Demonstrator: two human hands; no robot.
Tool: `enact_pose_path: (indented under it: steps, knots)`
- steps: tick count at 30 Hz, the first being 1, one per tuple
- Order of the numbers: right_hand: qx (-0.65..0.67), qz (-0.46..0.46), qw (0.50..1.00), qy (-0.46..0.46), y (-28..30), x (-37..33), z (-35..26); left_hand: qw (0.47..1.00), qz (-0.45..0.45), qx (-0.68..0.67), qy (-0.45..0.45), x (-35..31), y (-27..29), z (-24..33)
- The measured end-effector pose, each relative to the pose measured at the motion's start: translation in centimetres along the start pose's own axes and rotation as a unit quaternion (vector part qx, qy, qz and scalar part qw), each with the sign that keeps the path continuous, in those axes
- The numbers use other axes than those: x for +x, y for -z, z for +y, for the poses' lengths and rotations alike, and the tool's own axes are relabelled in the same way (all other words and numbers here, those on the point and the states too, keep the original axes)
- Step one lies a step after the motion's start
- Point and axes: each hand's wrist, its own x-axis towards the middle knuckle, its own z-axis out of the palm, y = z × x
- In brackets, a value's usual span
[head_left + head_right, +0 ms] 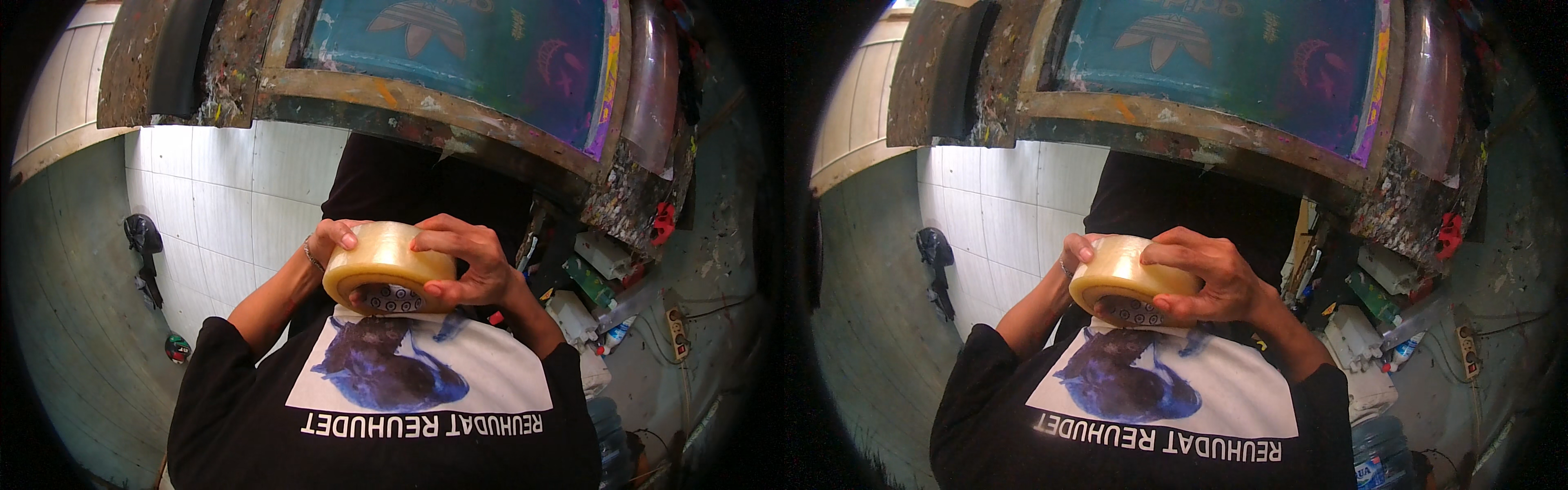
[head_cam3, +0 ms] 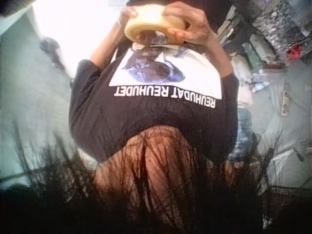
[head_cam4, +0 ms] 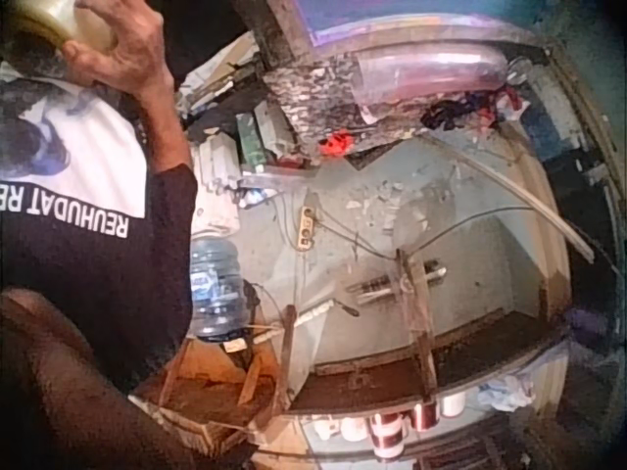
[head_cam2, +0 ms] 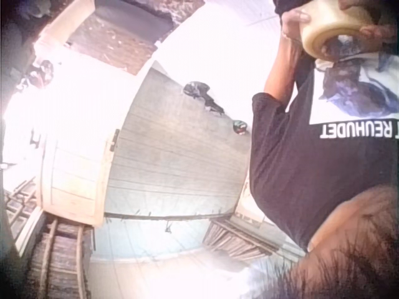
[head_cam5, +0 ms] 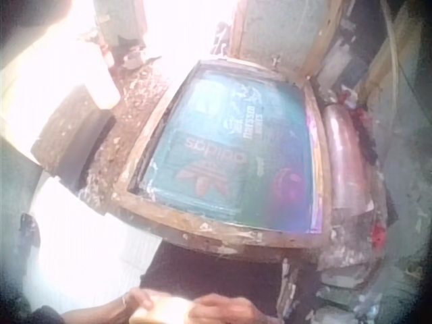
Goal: The person secures a screen printing frame onto a wooden jig using two metal clamps. They then place a black fabric item on the table and apply a strip of clear tape to the frame's surface.
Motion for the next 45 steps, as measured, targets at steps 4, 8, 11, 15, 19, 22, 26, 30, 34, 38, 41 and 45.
enact_pose_path:
  steps: [4,8,11,15,19,22,26,30,34,38,41,45]
  knots:
    - [-0.002,-0.014,1.0,-0.024,0.3,-0.2,-0.1,1.0,0.004,0.021,0.0,-0.1,-0.5,0.3]
    - [-0.089,0.002,0.993,-0.078,1.0,0.1,-1.5,0.984,0.124,0.12,-0.037,0.2,-4.3,0.5]
    - [-0.174,0.106,0.975,-0.088,0.6,1.2,-3.7,0.927,0.2,0.312,-0.064,-0.7,-6.9,0.1]
    - [-0.201,0.108,0.967,-0.115,-0.1,1.4,-5.4,0.644,0.274,0.693,-0.173,0.7,-11.2,-2.8]
    - [-0.193,0.112,0.962,-0.158,-1.7,1.6,-5.1,0.594,0.33,0.709,-0.188,1.2,-11.7,-3.7]
    - [-0.222,0.125,0.954,-0.156,-2.0,2.1,-5.3,0.523,0.318,0.766,-0.196,1.8,-11.0,-4.4]
    - [-0.264,0.158,0.942,-0.133,-3.2,2.3,-4.6,0.449,0.322,0.81,-0.198,2.5,-9.9,-5.4]
    - [-0.264,0.185,0.938,-0.128,-4.2,1.9,-3.8,0.423,0.337,0.813,-0.217,3.1,-8.3,-6.2]
    - [-0.275,0.201,0.932,-0.124,-4.5,2.0,-3.0,0.432,0.341,0.808,-0.212,3.4,-7.9,-6.3]
    - [-0.261,0.207,0.935,-0.121,-4.6,1.4,-2.0,0.437,0.344,0.806,-0.203,3.7,-7.7,-6.6]
    - [-0.238,0.216,0.939,-0.121,-4.6,1.0,-1.9,0.435,0.344,0.81,-0.191,3.7,-7.7,-6.4]
    - [-0.244,0.236,0.932,-0.128,-4.5,1.4,-1.9,0.427,0.338,0.814,-0.204,4.1,-7.7,-6.3]
